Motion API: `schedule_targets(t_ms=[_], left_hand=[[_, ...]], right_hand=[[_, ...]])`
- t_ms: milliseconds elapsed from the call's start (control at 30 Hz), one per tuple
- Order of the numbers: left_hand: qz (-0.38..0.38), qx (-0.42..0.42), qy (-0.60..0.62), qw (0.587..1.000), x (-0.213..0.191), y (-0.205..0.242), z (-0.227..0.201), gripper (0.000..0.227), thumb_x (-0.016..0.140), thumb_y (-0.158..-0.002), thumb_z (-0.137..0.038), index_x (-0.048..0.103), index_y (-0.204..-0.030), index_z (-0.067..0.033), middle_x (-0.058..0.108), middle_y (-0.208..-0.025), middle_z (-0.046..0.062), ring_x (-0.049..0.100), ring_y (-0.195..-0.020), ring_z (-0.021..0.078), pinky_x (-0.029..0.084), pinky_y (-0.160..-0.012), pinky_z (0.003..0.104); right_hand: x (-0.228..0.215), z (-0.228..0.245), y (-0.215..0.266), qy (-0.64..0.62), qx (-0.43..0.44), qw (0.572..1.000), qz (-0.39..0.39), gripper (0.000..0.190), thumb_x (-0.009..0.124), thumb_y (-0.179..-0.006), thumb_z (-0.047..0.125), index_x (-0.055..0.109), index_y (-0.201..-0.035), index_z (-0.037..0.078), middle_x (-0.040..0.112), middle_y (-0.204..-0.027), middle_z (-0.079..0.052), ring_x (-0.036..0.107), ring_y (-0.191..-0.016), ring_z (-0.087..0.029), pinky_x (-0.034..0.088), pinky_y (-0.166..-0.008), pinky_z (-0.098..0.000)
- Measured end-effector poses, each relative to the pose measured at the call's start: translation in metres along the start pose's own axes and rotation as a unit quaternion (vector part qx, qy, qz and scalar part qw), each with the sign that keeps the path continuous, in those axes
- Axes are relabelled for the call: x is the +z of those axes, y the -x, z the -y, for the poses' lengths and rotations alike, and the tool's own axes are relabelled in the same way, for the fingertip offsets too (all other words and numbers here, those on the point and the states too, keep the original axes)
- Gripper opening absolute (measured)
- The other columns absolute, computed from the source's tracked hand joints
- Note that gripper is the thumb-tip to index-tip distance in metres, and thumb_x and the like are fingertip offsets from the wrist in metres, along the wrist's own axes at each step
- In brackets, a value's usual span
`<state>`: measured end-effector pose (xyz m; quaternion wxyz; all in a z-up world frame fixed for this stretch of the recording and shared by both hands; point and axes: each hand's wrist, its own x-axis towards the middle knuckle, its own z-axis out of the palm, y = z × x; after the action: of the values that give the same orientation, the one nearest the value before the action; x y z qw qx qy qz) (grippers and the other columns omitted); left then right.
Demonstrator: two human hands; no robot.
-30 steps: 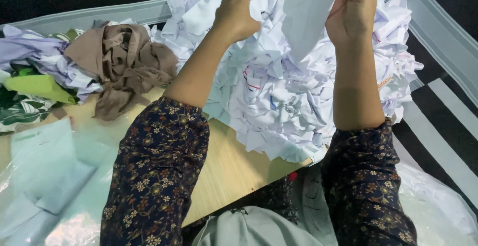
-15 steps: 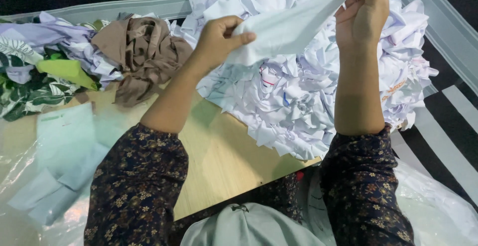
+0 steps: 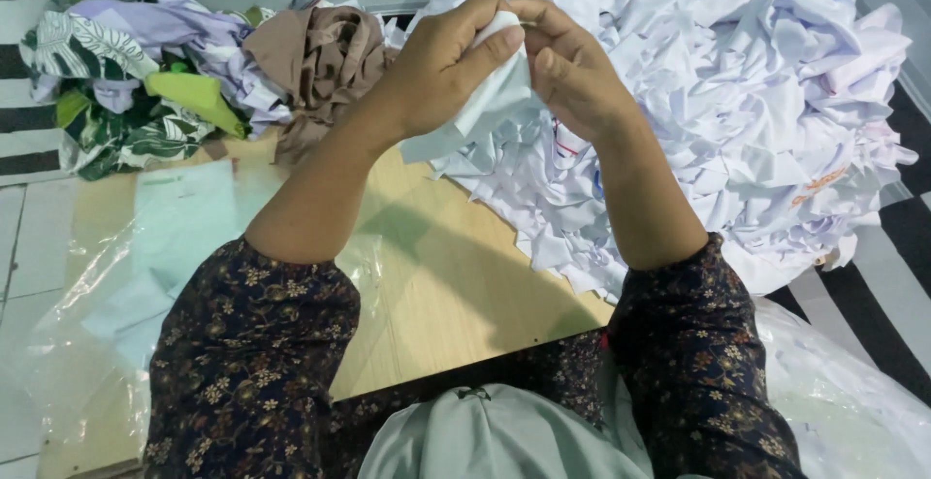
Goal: The person picks up white fabric strips from a large pile, folds them into small rectangular bundles, places the folded bundles into clear plastic bags, and then stacks the bags into a cardboard box.
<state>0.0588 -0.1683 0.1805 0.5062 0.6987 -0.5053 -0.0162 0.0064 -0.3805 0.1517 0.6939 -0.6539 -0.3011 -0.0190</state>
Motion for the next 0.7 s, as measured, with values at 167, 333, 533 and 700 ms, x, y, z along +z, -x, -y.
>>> schedule_targets(t_ms=[167, 333, 533, 700], left_hand=[[0.015, -0.009, 0.028, 0.999, -0.028, 0.037, -0.026, 0.027, 0.049, -0.109, -0.039, 0.052, -0.094, -0.0172, 0.045, -0.079, -0.007, 0.045, -0.074, 0.0073, 0.035, -0.07, 0.026], [0.011, -0.045, 0.044, 0.998, -0.044, 0.088, -0.018, 0.025, 0.05, -0.109, -0.037, 0.056, -0.1, -0.0141, 0.051, -0.09, -0.005, 0.052, -0.083, 0.0082, 0.041, -0.076, 0.026], [-0.071, -0.076, -0.001, 0.995, -0.052, 0.151, 0.024, 0.021, 0.061, -0.108, -0.023, 0.07, -0.099, -0.006, 0.06, -0.074, 0.013, 0.06, -0.075, 0.0237, 0.049, -0.078, 0.038], [-0.199, -0.064, -0.178, 0.962, -0.064, 0.203, 0.067, 0.013, 0.079, -0.105, -0.024, 0.079, -0.103, -0.0109, 0.069, -0.082, 0.011, 0.067, -0.077, 0.0312, 0.051, -0.074, 0.037]], right_hand=[[0.026, -0.021, 0.003, -0.126, 0.072, 0.986, 0.076, 0.071, 0.082, -0.092, 0.039, 0.049, -0.145, 0.005, 0.067, -0.123, -0.005, 0.07, -0.109, -0.019, 0.06, -0.093, -0.0309], [0.039, -0.042, 0.025, -0.171, 0.163, 0.965, 0.114, 0.039, 0.08, -0.088, 0.009, 0.064, -0.121, -0.003, 0.074, -0.108, -0.013, 0.075, -0.094, -0.025, 0.065, -0.082, -0.0369], [0.058, -0.066, 0.045, -0.067, 0.273, 0.958, 0.047, 0.035, 0.083, -0.071, -0.008, 0.075, -0.105, -0.006, 0.076, -0.084, -0.013, 0.073, -0.073, -0.017, 0.063, -0.066, -0.0347], [0.047, -0.089, 0.072, 0.195, 0.2, 0.953, -0.116, 0.024, 0.088, -0.077, 0.003, 0.075, -0.097, -0.002, 0.073, -0.089, -0.011, 0.067, -0.089, -0.019, 0.056, -0.082, -0.0304]])
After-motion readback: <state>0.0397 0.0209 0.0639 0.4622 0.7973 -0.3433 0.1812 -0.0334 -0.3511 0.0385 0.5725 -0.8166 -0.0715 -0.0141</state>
